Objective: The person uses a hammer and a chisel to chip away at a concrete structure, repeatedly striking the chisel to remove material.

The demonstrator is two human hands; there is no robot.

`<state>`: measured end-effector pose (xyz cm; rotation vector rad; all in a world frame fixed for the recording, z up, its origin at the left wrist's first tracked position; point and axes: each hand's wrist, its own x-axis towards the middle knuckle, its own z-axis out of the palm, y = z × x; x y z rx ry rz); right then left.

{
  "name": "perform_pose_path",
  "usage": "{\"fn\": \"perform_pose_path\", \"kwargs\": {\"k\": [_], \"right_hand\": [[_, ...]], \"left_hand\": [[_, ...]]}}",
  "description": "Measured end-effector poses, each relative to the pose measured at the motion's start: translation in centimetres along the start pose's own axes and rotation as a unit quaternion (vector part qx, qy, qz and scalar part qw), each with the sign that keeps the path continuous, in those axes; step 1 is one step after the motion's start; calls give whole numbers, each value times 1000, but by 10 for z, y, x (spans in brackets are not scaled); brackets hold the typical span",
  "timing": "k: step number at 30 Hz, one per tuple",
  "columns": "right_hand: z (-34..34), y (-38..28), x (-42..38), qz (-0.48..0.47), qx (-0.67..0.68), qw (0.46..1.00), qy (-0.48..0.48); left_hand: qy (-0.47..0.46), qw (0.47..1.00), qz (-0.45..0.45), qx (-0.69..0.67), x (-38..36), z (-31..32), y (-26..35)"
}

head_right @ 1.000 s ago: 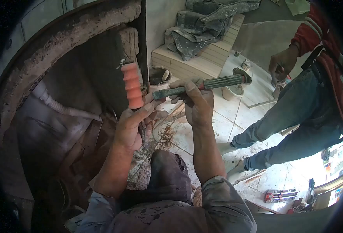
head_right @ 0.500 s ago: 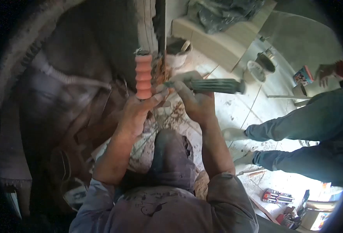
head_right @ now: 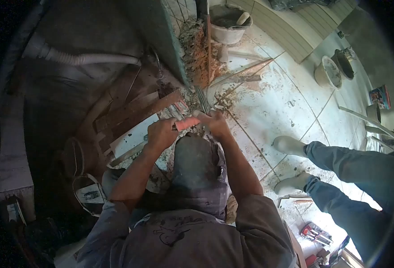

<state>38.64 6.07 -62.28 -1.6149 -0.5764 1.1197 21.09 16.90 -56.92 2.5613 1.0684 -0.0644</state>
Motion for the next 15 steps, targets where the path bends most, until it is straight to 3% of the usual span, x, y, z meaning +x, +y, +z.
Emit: {"fn": "perform_pose_path", "kwargs": {"k": [1, 2, 3, 5, 7, 9, 10, 11, 13, 15], "right_hand": [[1, 9, 2, 30, 36, 998, -50], [4, 21, 5, -4, 47, 998, -43], [6, 32, 9, -5, 50, 998, -48], [10, 57, 21, 95, 177, 979, 33], [7, 91, 42, 122, 194, 972, 42], [6, 134, 68, 160, 206, 957, 126], [10, 128, 71, 148, 214, 952, 161], [13, 158, 94, 146, 218, 952, 156], [20, 251, 146, 37, 254, 931, 258], [18, 204, 128, 44, 241, 939, 240]], "left_hand": [[-32, 999, 2, 10, 2, 3, 0], [-33, 999, -3, 12, 2, 9, -4], [18, 999, 42, 19, 2, 18, -9], [67, 994, 85, 35, 0, 18, -17], [129, 990, 44, -21, -5, 8, -26], [143, 986, 22, -80, -16, -3, -55], [154, 983, 2, -102, -27, -4, -72], [147, 986, -28, -79, -40, -10, -81], [134, 985, -79, -70, -71, -5, -105], [113, 986, -107, -68, -100, 4, -122]]}}
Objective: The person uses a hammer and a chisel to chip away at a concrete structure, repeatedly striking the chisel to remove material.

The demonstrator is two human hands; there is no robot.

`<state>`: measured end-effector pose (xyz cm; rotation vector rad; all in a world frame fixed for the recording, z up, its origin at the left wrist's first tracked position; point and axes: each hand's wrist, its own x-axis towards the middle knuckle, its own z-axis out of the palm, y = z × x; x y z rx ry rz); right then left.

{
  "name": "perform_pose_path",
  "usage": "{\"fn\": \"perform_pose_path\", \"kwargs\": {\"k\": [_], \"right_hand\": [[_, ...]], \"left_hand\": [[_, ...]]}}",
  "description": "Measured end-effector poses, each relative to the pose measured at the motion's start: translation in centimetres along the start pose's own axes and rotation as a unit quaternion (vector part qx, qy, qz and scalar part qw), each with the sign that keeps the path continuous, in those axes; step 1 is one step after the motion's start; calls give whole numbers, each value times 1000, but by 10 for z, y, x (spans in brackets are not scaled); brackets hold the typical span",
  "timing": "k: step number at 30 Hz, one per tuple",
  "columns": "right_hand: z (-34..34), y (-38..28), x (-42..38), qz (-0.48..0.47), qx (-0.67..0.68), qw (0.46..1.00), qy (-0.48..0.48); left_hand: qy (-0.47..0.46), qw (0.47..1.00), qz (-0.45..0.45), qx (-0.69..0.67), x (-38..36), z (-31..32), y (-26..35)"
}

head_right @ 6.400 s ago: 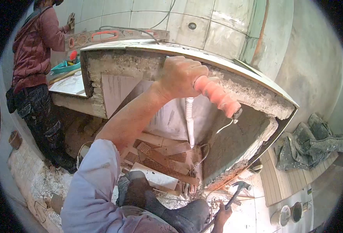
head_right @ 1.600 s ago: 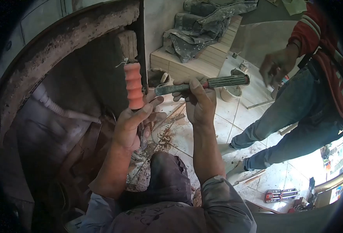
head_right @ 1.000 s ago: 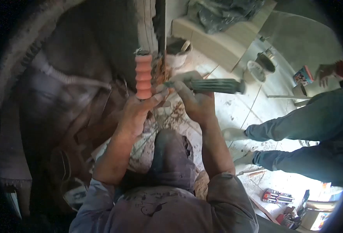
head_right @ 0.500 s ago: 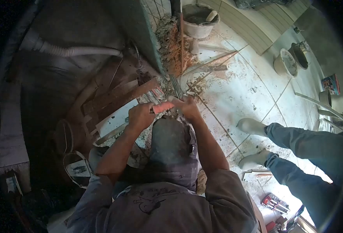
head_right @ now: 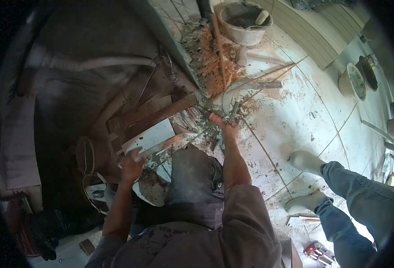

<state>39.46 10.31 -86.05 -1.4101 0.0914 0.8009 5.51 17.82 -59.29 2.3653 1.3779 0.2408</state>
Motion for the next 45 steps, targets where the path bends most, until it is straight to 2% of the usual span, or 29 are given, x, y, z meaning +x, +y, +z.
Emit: {"fn": "perform_pose_path", "kwargs": {"k": [2, 4, 5, 8, 11, 13, 15, 17, 18, 19, 20, 21, 22, 23, 24, 25, 26, 27, 28, 30, 34, 36, 38, 39, 40, 41, 42, 43, 45], "right_hand": [[-1, -15, -5, 8, -21, 1000, -9], [-4, -19, 6, 4, -339, 940, 38], [-9, -20, 5, -58, -431, 900, 36], [-11, -40, -21, -127, -404, 901, 94], [18, -139, -90, -140, -392, 909, 8], [25, -154, -128, -194, -362, 909, -74], [34, -174, -156, -249, -328, 906, -102], [51, -205, -201, -378, -404, 805, -214], [56, -214, -218, -405, -358, 803, -250], [54, -219, -229, -434, -304, 794, -297], [49, -216, -223, -438, -301, 789, -310], [41, -232, -223, -342, -281, 820, -361], [8, -175, -174, -203, -117, 902, -363], [8, -208, -194, -212, -59, 934, -281], [-30, -150, -142, -244, -161, 942, -162], [-72, -92, -108, -224, -535, 814, -40], [-126, 19, -61, -332, -647, 687, 5], [-130, 22, -62, -342, -640, 687, 8], [-132, 24, -65, -314, -651, 691, -14], [-135, 30, -71, -262, -662, 700, -58], [-138, 46, -78, -131, -675, 711, -151], [-136, 50, -81, -56, -679, 706, -194], [-134, 48, -85, 24, -679, 694, -237], [-129, 46, -85, 24, -678, 696, -234], [-125, 49, -75, 32, -548, 819, -166], [-128, 51, -71, 42, -402, 910, -91], [-137, 48, -77, 49, -244, 969, -9], [-141, 27, -94, 56, -250, 967, 1], [-93, -66, -146, 55, -541, 839, -9]], "left_hand": [[-14, 1000, -4, 10, -19, 8, -19], [-30, 999, -30, -8, -22, 13, -12], [-41, 997, -58, -26, -25, 14, -7], [-32, 997, -48, -61, -10, 18, 25], [-37, 983, -27, -178, 15, 23, 55], [-44, 984, 12, -172, 33, 19, 86], [-65, 952, 5, -300, 48, 3, 139], [-183, 902, -39, -389, 58, -16, 175], [-141, 874, 8, -466, 60, -8, 179], [-114, 894, 116, -418, 59, -21, 191], [18, 917, 333, -217, 66, -4, 171], [-50, 884, 182, -428, 67, -19, 177], [69, 910, 196, -359, 71, -38, 189], [77, 915, 238, -316, 64, -81, 195], [101, 917, 241, -301, 61, -109, 193], [135, 932, 230, -246, 56, -131, 191], [165, 941, 219, -196, 54, -153, 191], [201, 934, 259, -140, 52, -181, 195], [209, 932, 262, -141, 58, -200, 186], [278, 906, 318, -17, 56, -237, 179], [299, 875, 372, 84, 46, -292, 194], [224, 907, 311, 173, 42, -304, 202], [205, 909, 325, 160, 42, -304, 203], [188, 909, 339, 150, 44, -305, 204], [188, 909, 342, 147, 48, -307, 203], [157, 921, 328, 141, 50, -305, 202], [123, 932, 313, 133, 53, -304, 202], [113, 935, 314, 123, 53, -300, 203], [30, 967, 252, 35, 63, -308, 212]]}}
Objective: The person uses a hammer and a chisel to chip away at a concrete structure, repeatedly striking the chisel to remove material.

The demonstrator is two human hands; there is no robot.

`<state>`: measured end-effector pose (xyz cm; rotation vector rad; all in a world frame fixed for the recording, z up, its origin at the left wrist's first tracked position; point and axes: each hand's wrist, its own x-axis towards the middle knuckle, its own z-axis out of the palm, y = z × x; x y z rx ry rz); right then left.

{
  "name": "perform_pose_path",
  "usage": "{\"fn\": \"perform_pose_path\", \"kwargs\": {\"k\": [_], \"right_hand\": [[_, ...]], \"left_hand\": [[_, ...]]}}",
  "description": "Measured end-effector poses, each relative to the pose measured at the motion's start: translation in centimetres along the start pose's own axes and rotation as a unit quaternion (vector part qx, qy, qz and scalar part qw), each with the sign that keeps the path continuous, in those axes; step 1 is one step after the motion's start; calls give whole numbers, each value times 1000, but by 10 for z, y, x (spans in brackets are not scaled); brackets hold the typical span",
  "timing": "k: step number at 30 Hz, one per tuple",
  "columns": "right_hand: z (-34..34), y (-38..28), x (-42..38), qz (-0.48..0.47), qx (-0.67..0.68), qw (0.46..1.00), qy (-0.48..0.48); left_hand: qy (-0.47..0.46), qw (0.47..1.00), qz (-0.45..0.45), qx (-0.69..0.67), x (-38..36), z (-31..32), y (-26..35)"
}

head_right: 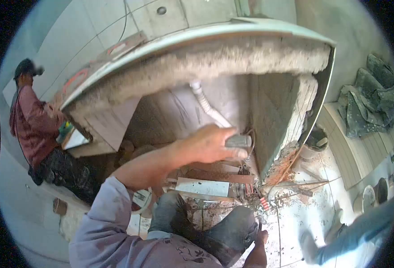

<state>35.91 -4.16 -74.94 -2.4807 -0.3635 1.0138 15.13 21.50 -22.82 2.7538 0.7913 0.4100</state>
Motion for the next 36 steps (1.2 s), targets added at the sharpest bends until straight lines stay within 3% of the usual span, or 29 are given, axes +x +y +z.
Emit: {"fn": "perform_pose_path", "kwargs": {"k": [3, 4, 5, 6, 9, 10, 11, 12, 13, 14, 15, 16, 17, 18, 19, 21, 23, 26, 28, 31, 33, 34, 36], "right_hand": [[-32, 6, -21, 43, 54, 996, -59], [-39, 16, -31, 15, 96, 994, -51], [-52, 17, -48, -25, 50, 997, -60], [-89, -22, -104, 50, 171, 983, -50], [-132, -31, -170, 96, 335, 927, -137], [-159, -70, -216, 157, 259, 948, -101], [-158, -61, -231, 120, 247, 957, -96], [-186, -95, -273, 155, 244, 952, -100], [-203, -112, -299, 107, 194, 969, -110], [-231, -156, -343, 142, 188, 969, -71], [-210, -135, -348, 73, 164, 984, 1], [-254, -202, -400, 89, 210, 974, 4], [-246, -199, -411, 27, 218, 975, 44], [-266, -226, -440, 16, 233, 972, 17], [-267, -240, -459, 29, 342, 939, -12], [-241, -245, -485, 75, 380, 922, -6], [-197, -245, -507, -6, 260, 958, 123], [-166, -273, -551, 87, 340, 932, 95], [-157, -284, -562, 143, 350, 923, 68], [-130, -267, -567, 95, 352, 927, 90], [-130, -265, -584, 121, 380, 916, 45], [-150, -273, -584, 121, 351, 926, 68], [-161, -279, -583, 123, 325, 933, 95]], "left_hand": [[-59, 995, 2, -85, 21, -25, 11], [-57, 993, 8, -101, 27, -38, 21], [-83, 990, 5, -117, 32, -48, 33], [-107, 981, 5, -164, 37, -57, 47], [-210, 951, 5, -228, 60, -100, 85], [-236, 942, 35, -236, 68, -114, 93], [-262, 931, 61, -248, 73, -127, 100], [-300, 924, 68, -228, 83, -139, 102], [-324, 915, 75, -229, 92, -159, 109], [-370, 891, 9, -261, 101, -183, 118], [-418, 859, -64, -289, 103, -199, 120], [-420, 849, -61, -313, 104, -207, 113], [-422, 839, -53, -338, 106, -211, 105], [-397, 847, -24, -352, 105, -214, 97], [-371, 854, 11, -366, 108, -216, 89], [-420, 834, 21, -358, 118, -223, 80], [-460, 820, 8, -342, 114, -227, 71], [-509, 765, -32, -393, 114, -216, 66], [-532, 760, -36, -372, 115, -204, 65], [-559, 752, -81, -339, 124, -195, 63], [-602, 723, -121, -315, 126, -191, 49], [-577, 772, -108, -244, 120, -204, 60], [-597, 751, -116, -257, 119, -206, 54]]}}
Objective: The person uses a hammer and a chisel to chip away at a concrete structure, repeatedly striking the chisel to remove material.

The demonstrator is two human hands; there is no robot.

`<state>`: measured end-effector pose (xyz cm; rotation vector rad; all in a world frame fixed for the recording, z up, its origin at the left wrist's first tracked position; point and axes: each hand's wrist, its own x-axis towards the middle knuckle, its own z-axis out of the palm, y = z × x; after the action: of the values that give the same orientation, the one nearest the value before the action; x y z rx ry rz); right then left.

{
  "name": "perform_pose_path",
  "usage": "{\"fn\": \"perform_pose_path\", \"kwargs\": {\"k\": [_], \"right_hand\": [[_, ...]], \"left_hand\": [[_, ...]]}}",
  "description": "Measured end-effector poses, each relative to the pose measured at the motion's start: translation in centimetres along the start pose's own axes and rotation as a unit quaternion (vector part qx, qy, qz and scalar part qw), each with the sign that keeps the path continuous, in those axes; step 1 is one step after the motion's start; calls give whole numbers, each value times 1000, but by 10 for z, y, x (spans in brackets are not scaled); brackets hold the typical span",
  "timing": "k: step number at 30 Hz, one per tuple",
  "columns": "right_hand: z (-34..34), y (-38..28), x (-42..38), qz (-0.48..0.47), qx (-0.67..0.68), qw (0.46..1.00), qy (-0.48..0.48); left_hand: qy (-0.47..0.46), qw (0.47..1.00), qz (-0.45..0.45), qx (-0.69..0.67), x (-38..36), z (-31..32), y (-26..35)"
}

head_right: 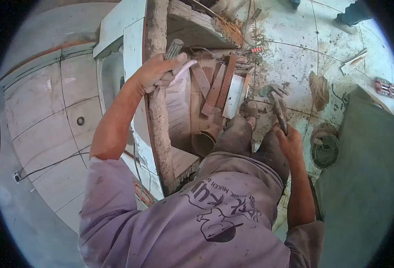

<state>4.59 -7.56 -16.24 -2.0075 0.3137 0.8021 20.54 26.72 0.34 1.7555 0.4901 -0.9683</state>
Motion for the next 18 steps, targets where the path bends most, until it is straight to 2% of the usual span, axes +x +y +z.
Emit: {"fn": "perform_pose_path", "kwargs": {"k": [4, 8, 10, 14, 16, 18], "right_hand": [[9, -20, -5, -54, 102, 992, 55], [16, -68, -17, -37, 161, 985, 52], [23, -85, -27, -71, 251, 964, 49], [25, -105, -39, -34, 316, 947, 34], [21, -113, -39, -103, 366, 920, 92], [16, -120, -40, -110, 410, 899, 106]], "left_hand": [[-28, 1000, -4, -5, 0, 0, -3], [-35, 998, 13, 47, 10, -4, -6], [-34, 996, 20, 80, 11, -2, -8], [-33, 984, 60, 167, 10, 7, -4], [-37, 978, 61, 196, 12, 9, -5], [-41, 971, 61, 227, 11, 12, -5]]}}
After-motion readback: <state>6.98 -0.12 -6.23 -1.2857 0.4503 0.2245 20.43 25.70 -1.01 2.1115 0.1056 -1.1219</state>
